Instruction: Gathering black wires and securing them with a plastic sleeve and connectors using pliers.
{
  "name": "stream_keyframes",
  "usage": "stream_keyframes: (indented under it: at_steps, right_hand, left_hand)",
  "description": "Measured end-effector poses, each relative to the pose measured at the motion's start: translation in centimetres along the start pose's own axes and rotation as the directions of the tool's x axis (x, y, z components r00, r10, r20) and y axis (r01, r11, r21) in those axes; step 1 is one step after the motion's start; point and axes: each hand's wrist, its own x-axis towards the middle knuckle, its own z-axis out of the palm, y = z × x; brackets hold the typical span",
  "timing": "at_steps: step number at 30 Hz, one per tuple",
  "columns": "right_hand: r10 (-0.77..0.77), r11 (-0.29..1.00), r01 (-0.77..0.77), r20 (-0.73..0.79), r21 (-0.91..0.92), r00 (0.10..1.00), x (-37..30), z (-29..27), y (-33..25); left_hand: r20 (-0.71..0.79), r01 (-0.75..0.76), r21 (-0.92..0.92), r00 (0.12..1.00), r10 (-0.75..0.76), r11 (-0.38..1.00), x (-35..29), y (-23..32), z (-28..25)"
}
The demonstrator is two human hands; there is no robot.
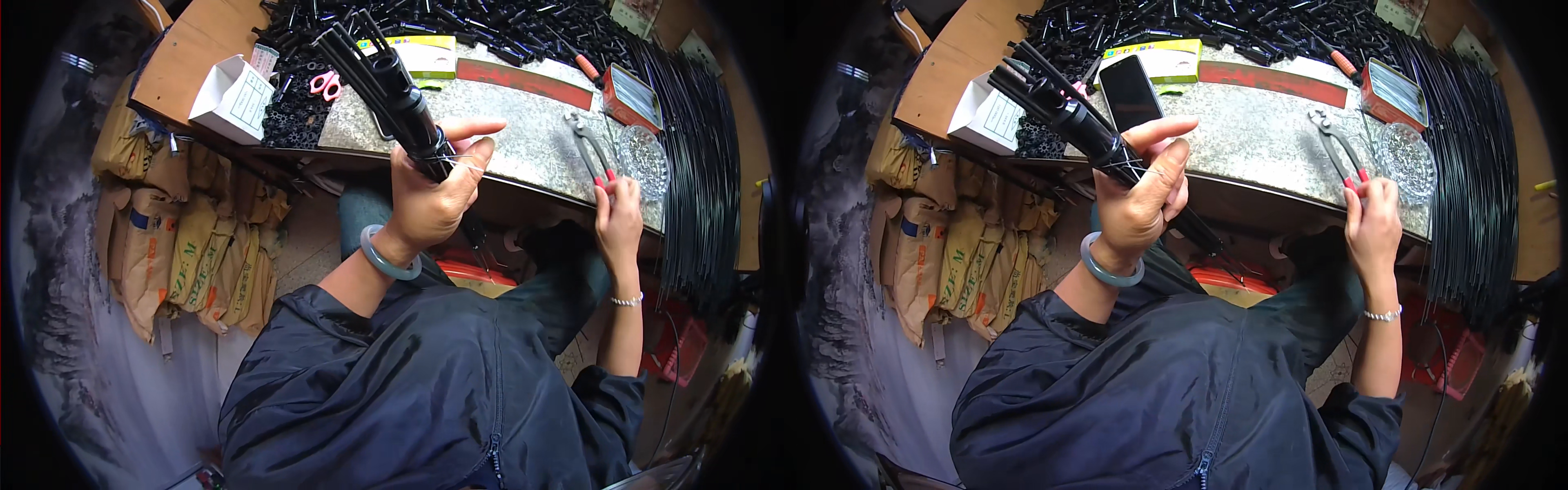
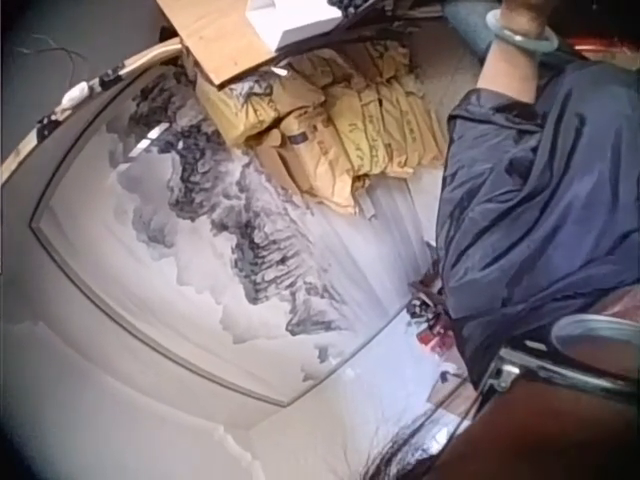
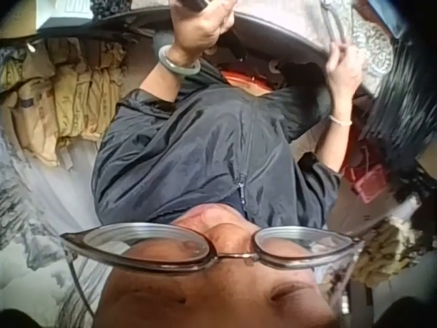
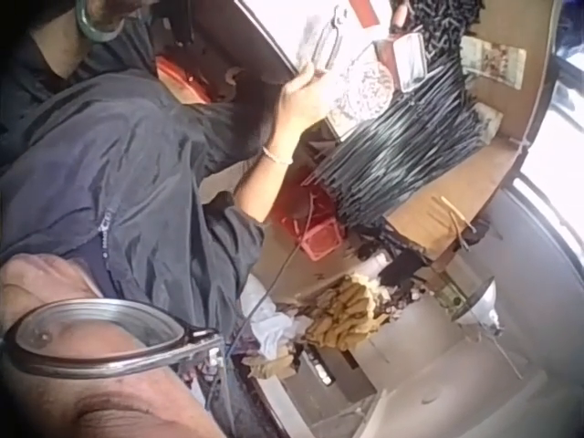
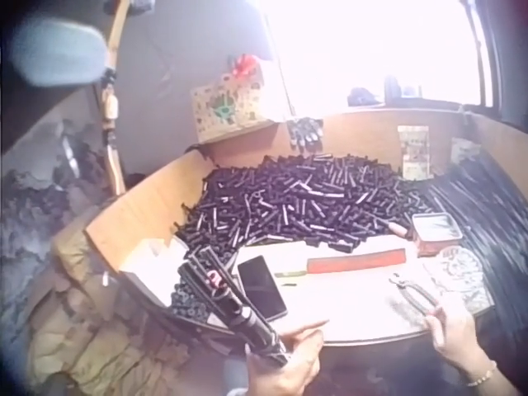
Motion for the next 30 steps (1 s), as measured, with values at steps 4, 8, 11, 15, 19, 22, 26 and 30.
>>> stream_keyframes:
  at_steps: [4,8,11,15,19,22,26,30]
  right_hand:
    - [-0.121,0.940,0.095,0.061,0.329,0.991,0.2,-6.4,-6.0]
    - [-0.394,0.918,0.394,0.000,-0.056,0.919,0.1,-9.9,-9.7]
    - [-0.475,0.863,0.468,0.008,-0.190,0.880,0.4,-10.6,-10.4]
    - [-0.549,0.803,0.540,0.042,-0.253,0.835,0.4,-10.6,-10.6]
    - [-0.577,0.777,0.569,0.056,-0.270,0.815,0.3,-10.6,-10.6]
    - [-0.432,0.841,0.166,0.453,0.516,0.780,-0.1,-10.7,-9.0]
    - [-0.640,0.112,-0.974,0.764,0.198,0.082,-0.8,-9.0,-9.0]
    - [-0.271,0.809,-0.058,0.459,0.585,0.846,-2.0,-8.8,-10.3]
  left_hand:
    - [-0.041,-0.005,0.192,0.999,0.013,0.981,0.2,-1.0,-0.1]
    - [-0.110,0.054,0.165,0.993,-0.036,0.985,0.5,-1.4,1.0]
    - [-0.140,0.024,0.183,0.990,0.002,0.983,0.5,-1.6,1.5]
    - [-0.120,0.085,0.086,0.990,-0.074,0.993,0.1,-1.7,1.6]
    - [-0.049,0.012,0.030,0.999,-0.010,0.999,-0.4,-2.1,0.9]
    - [0.123,-0.191,0.355,0.980,0.157,0.915,-0.2,-1.2,0.1]
    - [0.098,-0.100,0.222,0.992,0.080,0.970,-0.7,-0.7,0.8]
    - [0.178,-0.297,0.350,0.952,0.248,0.888,0.1,-1.0,0.1]
